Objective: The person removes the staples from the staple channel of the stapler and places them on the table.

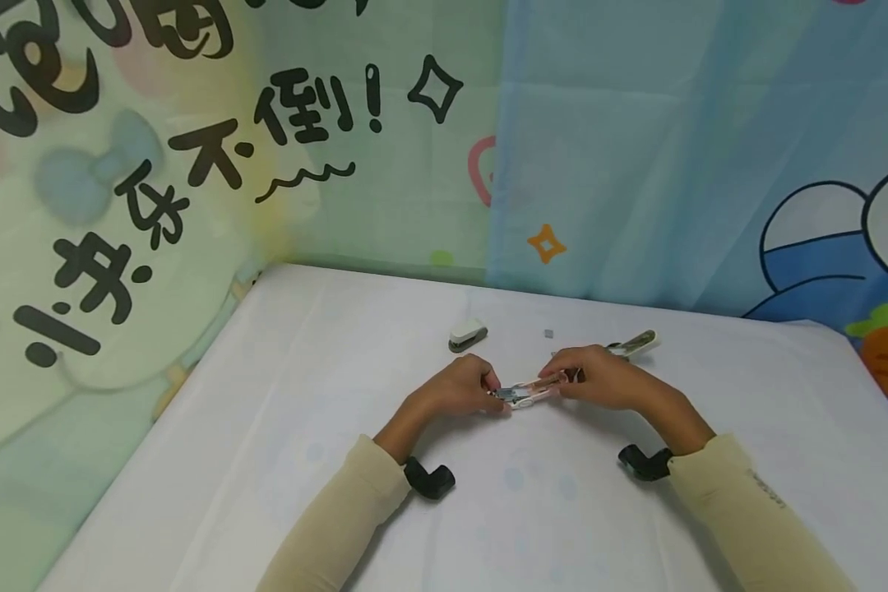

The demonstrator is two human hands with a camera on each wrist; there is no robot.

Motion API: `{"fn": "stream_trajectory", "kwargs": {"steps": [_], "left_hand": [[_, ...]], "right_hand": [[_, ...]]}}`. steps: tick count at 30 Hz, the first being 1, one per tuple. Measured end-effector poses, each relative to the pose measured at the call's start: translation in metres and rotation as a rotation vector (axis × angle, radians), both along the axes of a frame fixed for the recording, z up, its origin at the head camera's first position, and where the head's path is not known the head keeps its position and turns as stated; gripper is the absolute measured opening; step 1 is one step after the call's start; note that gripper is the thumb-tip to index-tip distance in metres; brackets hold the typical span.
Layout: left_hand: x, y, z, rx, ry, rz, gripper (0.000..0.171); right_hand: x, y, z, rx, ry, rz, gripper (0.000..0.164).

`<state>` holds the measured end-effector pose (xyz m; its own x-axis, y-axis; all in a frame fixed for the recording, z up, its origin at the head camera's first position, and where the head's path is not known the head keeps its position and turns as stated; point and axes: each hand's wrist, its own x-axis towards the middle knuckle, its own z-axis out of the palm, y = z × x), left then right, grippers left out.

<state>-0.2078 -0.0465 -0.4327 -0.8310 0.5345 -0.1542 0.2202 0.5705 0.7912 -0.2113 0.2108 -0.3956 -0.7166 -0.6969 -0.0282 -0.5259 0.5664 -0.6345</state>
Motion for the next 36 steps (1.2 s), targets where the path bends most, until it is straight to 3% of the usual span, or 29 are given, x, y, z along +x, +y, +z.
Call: {"fn": "stream_trajectory", "kwargs": {"steps": [14, 25, 32, 36], "left_hand": [[-0.005, 0.052, 0.006, -0.076, 0.111, -0.119, 0.02], [-0.007, 0.1, -0.002, -0.096, 0.187, -0.071, 0.019], [-0.008, 0.125, -0.002, -0.114, 0.291, -0.089, 0.016], [-0.01, 0.136, 0.001, -0.152, 0.303, -0.121, 0.014]], "right_hand": [[0.015, 0.047, 0.005, 0.072, 0.039, -0.11, 0.026], [0.021, 0.08, 0.011, 0.126, 0.113, -0.196, 0.027], [0.025, 0.103, 0.018, 0.155, 0.14, -0.244, 0.03], [0.028, 0.111, 0.016, 0.167, 0.14, -0.268, 0.029]]}}
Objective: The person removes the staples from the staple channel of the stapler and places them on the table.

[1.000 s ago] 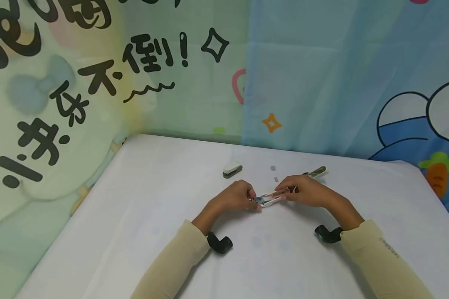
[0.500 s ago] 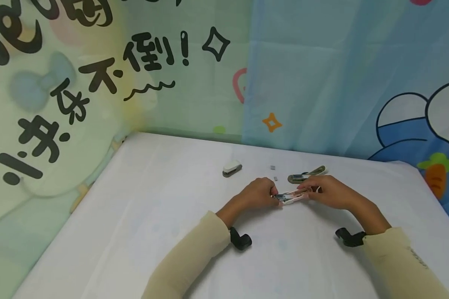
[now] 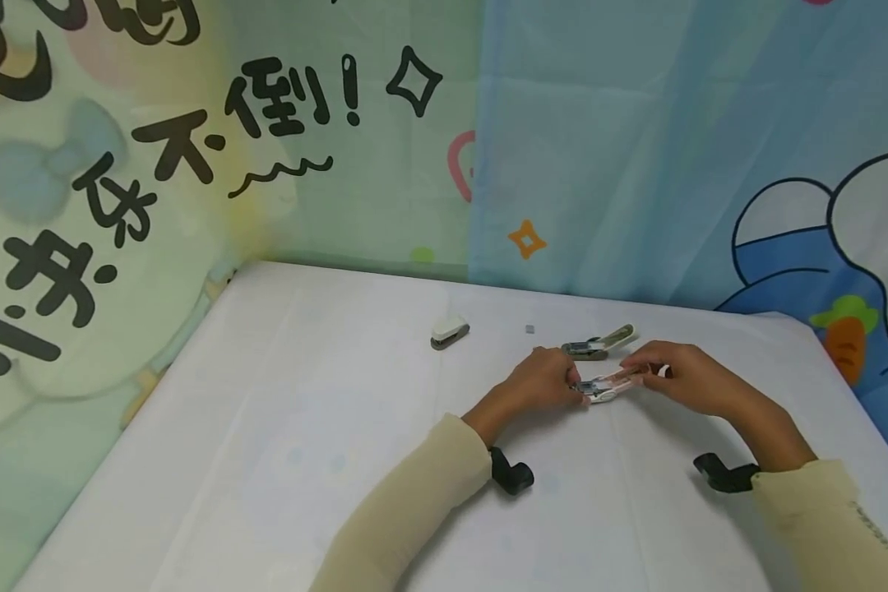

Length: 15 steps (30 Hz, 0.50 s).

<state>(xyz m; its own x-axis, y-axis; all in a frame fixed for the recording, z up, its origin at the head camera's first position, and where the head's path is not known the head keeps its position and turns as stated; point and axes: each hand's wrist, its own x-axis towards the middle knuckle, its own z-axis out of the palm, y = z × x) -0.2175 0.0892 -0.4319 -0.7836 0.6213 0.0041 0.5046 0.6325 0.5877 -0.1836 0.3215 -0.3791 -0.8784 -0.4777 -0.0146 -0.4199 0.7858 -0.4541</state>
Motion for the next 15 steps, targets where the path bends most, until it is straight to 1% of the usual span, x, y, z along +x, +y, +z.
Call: {"fn": "stream_trajectory", "kwargs": {"steps": [5, 10, 12, 13, 15], "left_hand": [[0.001, 0.004, 0.004, -0.059, 0.016, -0.021, 0.012], [0.003, 0.001, 0.01, -0.097, -0.032, -0.017, 0.013], [0.002, -0.001, 0.012, -0.125, -0.045, -0.033, 0.017], [0.001, -0.002, 0.013, -0.147, -0.047, -0.046, 0.019], [-0.002, -0.004, 0.017, -0.176, -0.062, -0.047, 0.028]], "right_hand": [[0.002, 0.002, -0.002, -0.006, -0.017, -0.017, 0.027], [-0.001, -0.004, 0.001, 0.024, -0.069, -0.02, 0.025], [-0.004, -0.009, 0.004, 0.054, -0.043, -0.008, 0.022], [-0.004, -0.012, 0.006, 0.066, -0.014, -0.008, 0.022], [-0.005, -0.021, 0.011, 0.077, 0.061, -0.015, 0.024]]}}
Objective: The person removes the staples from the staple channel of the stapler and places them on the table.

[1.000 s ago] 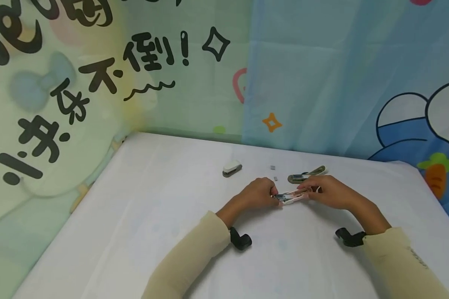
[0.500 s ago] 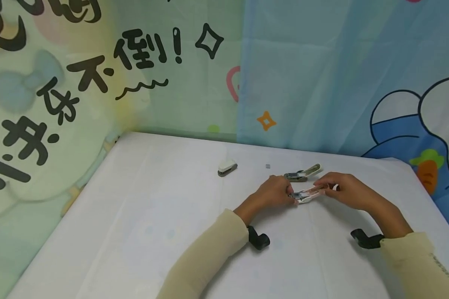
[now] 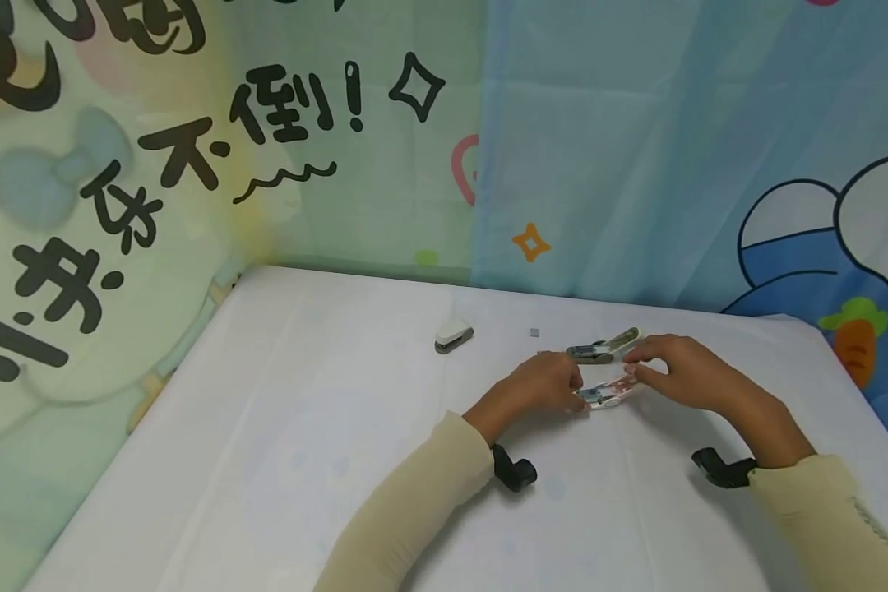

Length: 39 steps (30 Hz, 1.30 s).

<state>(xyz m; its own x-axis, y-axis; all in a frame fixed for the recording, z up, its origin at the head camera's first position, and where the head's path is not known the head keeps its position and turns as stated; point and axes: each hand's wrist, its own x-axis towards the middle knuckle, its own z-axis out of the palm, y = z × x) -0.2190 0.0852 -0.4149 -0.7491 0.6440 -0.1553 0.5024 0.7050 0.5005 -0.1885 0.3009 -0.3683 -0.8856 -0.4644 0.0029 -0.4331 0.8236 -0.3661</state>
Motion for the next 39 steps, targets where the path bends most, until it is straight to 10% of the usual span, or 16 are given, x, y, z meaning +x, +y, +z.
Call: {"fn": "stream_trajectory", "kwargs": {"steps": [5, 9, 14, 23, 32, 39], "left_hand": [[-0.007, -0.015, 0.01, 0.065, -0.024, 0.084, 0.044], [-0.014, -0.037, 0.019, 0.137, 0.099, 0.149, 0.044], [-0.021, -0.067, 0.026, 0.025, 0.244, 0.23, 0.061], [-0.03, -0.118, 0.005, -0.074, 0.255, 0.483, 0.082], [-0.035, -0.144, -0.008, -0.014, 0.114, 0.511, 0.074], [-0.041, -0.161, -0.021, 0.203, 0.179, 0.474, 0.013]], "right_hand": [[0.0, -0.028, 0.002, -0.078, 0.212, -0.03, 0.031], [-0.006, -0.051, -0.005, -0.217, 0.278, 0.003, 0.034], [-0.024, -0.078, -0.015, -0.375, 0.174, 0.035, 0.038], [-0.064, -0.136, -0.034, -0.434, -0.014, 0.179, 0.042], [-0.087, -0.189, -0.04, -0.368, 0.011, 0.267, 0.051], [-0.095, -0.209, -0.051, -0.373, -0.029, 0.336, 0.037]]}}
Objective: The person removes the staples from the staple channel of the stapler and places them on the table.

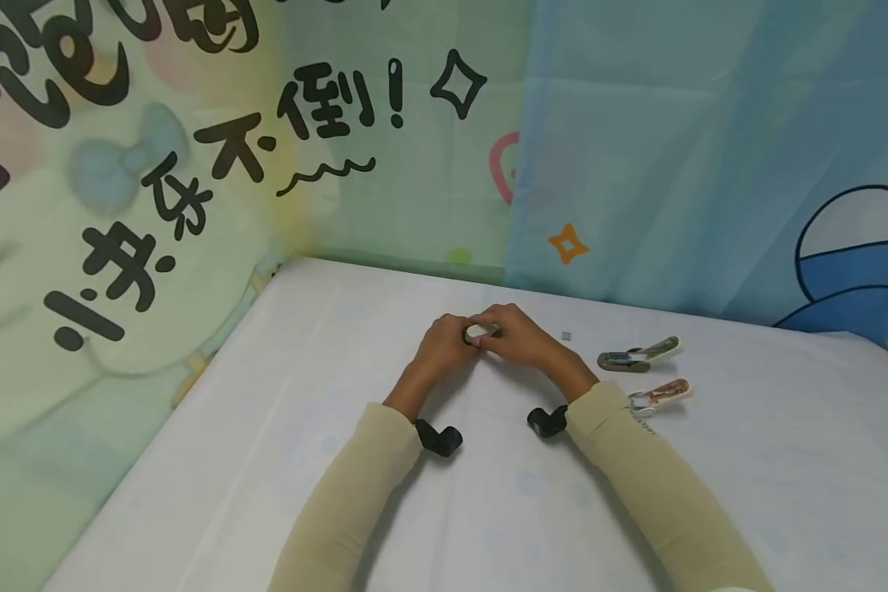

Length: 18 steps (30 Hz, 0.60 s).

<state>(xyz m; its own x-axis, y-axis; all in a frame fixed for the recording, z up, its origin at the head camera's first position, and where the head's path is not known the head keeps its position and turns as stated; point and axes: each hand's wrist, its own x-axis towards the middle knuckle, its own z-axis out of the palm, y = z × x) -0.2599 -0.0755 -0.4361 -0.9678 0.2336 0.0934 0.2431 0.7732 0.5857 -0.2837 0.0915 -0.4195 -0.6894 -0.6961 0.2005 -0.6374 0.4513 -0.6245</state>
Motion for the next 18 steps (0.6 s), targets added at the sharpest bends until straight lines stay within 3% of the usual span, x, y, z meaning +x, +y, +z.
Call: {"fn": "stream_trajectory", "kwargs": {"steps": [2, 6, 13, 18], "left_hand": [[0.0, 0.0, -0.002, 0.028, 0.008, 0.014, 0.009], [0.0, 0.0, -0.003, 0.062, -0.001, 0.04, 0.019], [0.003, 0.001, -0.001, 0.134, -0.04, 0.003, 0.014], [0.007, 0.003, -0.002, 0.192, -0.082, -0.019, 0.012]], "right_hand": [[0.0, -0.001, -0.001, 0.0, 0.016, 0.014, 0.033], [0.002, -0.003, 0.002, 0.044, 0.037, -0.019, 0.031], [0.015, 0.001, 0.012, 0.218, 0.024, -0.197, 0.035], [0.022, 0.008, 0.012, 0.22, 0.03, -0.238, 0.033]]}}
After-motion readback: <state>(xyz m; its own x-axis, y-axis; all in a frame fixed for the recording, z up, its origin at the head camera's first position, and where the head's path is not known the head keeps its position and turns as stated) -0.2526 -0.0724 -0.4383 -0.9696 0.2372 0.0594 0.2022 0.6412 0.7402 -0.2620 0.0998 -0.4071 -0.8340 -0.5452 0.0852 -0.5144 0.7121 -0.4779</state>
